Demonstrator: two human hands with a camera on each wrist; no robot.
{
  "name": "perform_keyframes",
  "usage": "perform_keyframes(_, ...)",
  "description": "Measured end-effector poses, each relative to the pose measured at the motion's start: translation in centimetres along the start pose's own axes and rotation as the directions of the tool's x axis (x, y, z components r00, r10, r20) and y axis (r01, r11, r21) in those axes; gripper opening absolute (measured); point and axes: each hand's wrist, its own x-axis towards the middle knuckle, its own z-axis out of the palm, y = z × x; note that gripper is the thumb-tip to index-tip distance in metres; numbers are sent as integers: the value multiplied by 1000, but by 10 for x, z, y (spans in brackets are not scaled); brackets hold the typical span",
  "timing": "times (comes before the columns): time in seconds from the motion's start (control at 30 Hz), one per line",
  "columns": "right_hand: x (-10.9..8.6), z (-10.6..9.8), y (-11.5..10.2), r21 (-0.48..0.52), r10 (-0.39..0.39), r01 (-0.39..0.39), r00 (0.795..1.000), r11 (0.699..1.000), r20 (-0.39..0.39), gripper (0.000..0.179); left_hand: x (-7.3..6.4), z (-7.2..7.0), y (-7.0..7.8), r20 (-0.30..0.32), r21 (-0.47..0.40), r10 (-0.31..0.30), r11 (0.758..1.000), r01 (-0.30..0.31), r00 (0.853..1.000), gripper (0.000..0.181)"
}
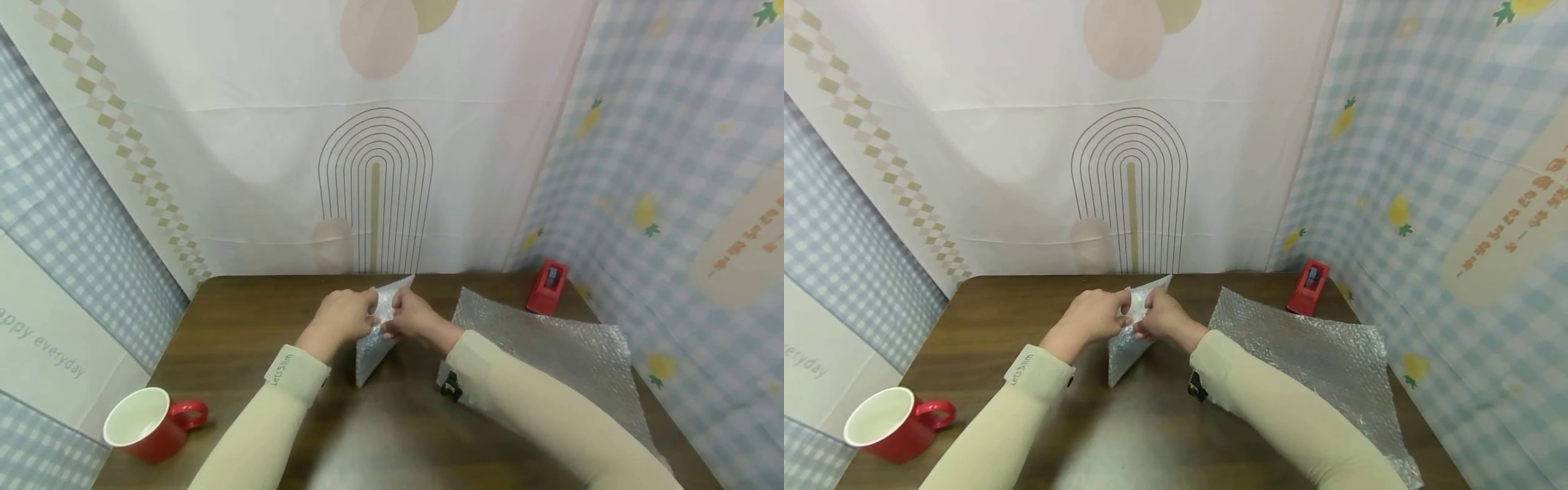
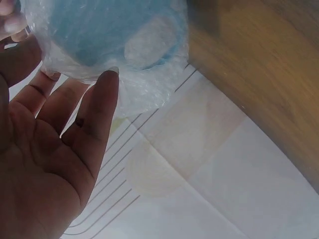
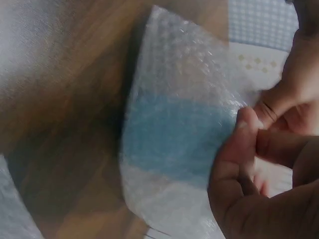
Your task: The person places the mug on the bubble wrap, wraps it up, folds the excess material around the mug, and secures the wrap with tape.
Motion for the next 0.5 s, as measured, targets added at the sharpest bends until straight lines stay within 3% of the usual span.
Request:
perform_keyframes(0.17, 1, -12, -7, -114, 27, -22, 999, 993, 38, 39, -2, 1, -2, -8, -17, -15, 1000, 15, 1000, 28)
perform_keyframes(0.33, 2, -11, -3, -319, -62, 56, 998, 946, -10, 20, -4, 2, -3, -15, -47, -41, 998, 41, 999, 38)
perform_keyframes(0.5, 5, -8, 3, -386, -129, 96, 990, 917, -59, 18, -1, 1, 0, -5, -39, -60, 997, 60, 998, 60)
